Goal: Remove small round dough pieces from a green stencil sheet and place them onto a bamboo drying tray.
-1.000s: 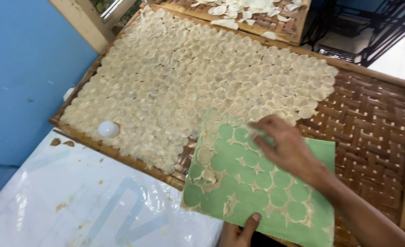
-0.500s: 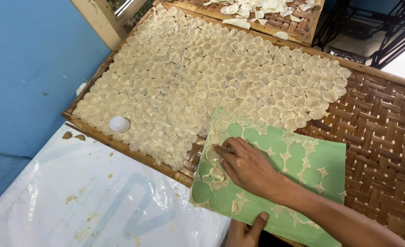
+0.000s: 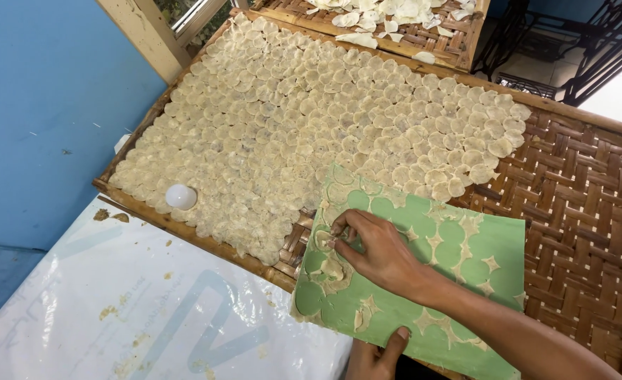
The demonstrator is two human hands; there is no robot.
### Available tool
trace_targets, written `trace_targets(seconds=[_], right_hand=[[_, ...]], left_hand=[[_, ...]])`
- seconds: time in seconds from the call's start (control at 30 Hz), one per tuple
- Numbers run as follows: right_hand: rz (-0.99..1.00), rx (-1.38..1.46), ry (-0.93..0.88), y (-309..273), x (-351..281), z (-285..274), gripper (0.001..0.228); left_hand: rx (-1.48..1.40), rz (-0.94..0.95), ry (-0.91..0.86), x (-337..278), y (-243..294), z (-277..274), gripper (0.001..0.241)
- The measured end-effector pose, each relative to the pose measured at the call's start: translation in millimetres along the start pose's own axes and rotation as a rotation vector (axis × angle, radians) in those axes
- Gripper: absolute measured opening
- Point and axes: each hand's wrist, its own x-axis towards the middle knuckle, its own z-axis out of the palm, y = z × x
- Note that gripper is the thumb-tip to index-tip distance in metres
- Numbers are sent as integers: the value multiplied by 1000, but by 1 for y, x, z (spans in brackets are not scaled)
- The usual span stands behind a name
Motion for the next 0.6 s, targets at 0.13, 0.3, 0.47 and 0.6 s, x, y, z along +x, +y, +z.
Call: trace_targets(seconds=[0.13,0.3,0.47,0.6], right_hand=[[59,35,-13,2,-2,2,23],[31,77,-35,8,-4,2,13],[32,211,62,-14,-12,-23,11],[13,258,192,12,-15,-56,13]], left_hand=[[40,10,-10,1,-5,-3,50],[69,164,-32,8,-20,-9,56],[78,309,26,14,-60,-14,55],[81,330,81,20,-82,-23,49]])
